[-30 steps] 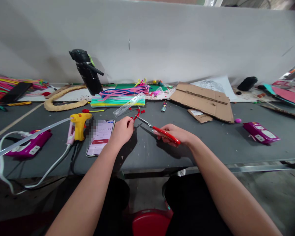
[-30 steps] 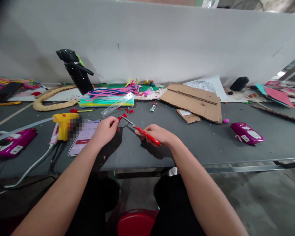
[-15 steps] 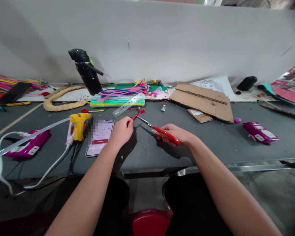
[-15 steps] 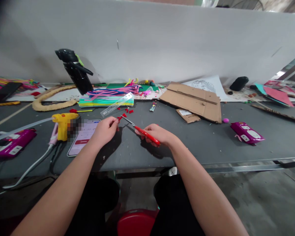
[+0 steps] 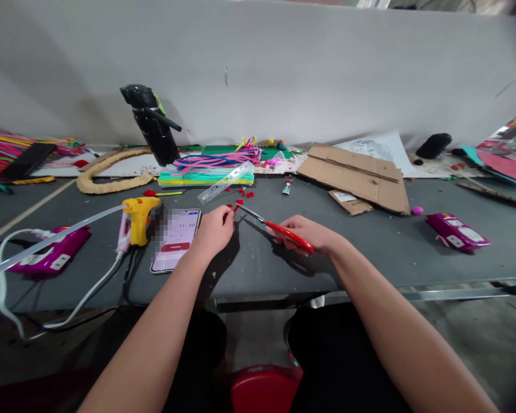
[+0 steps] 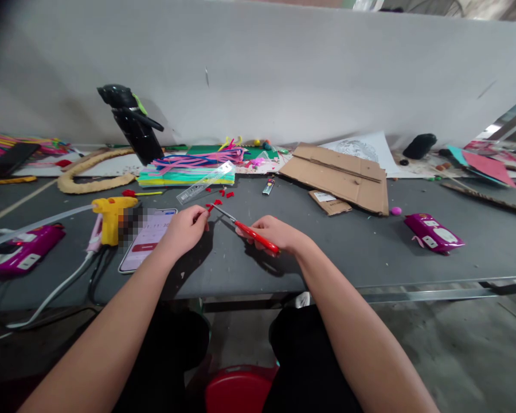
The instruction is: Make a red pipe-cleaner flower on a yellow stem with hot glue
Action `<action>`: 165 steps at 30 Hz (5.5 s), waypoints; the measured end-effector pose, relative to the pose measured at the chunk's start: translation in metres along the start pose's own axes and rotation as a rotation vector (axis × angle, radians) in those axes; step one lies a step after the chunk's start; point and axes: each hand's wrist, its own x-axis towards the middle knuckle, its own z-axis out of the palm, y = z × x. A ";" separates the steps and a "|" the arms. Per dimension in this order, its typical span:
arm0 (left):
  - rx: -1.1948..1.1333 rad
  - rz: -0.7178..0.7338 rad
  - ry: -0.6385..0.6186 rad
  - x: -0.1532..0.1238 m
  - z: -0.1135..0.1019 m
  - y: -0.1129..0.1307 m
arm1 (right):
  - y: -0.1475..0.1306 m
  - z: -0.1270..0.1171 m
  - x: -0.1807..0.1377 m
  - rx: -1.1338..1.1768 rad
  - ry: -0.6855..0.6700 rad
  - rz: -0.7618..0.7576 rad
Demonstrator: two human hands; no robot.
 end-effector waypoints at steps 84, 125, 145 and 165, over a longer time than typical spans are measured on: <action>-0.008 0.030 0.015 0.005 0.001 0.006 | 0.001 0.002 -0.002 0.024 -0.008 -0.002; -0.002 -0.030 0.023 -0.002 -0.009 -0.003 | 0.002 -0.001 -0.003 0.076 -0.058 0.033; 0.005 0.048 0.009 0.000 -0.003 0.003 | 0.005 0.001 -0.002 0.065 -0.025 0.018; 0.003 0.044 0.001 0.003 -0.001 0.005 | -0.001 0.003 -0.003 0.045 -0.017 0.038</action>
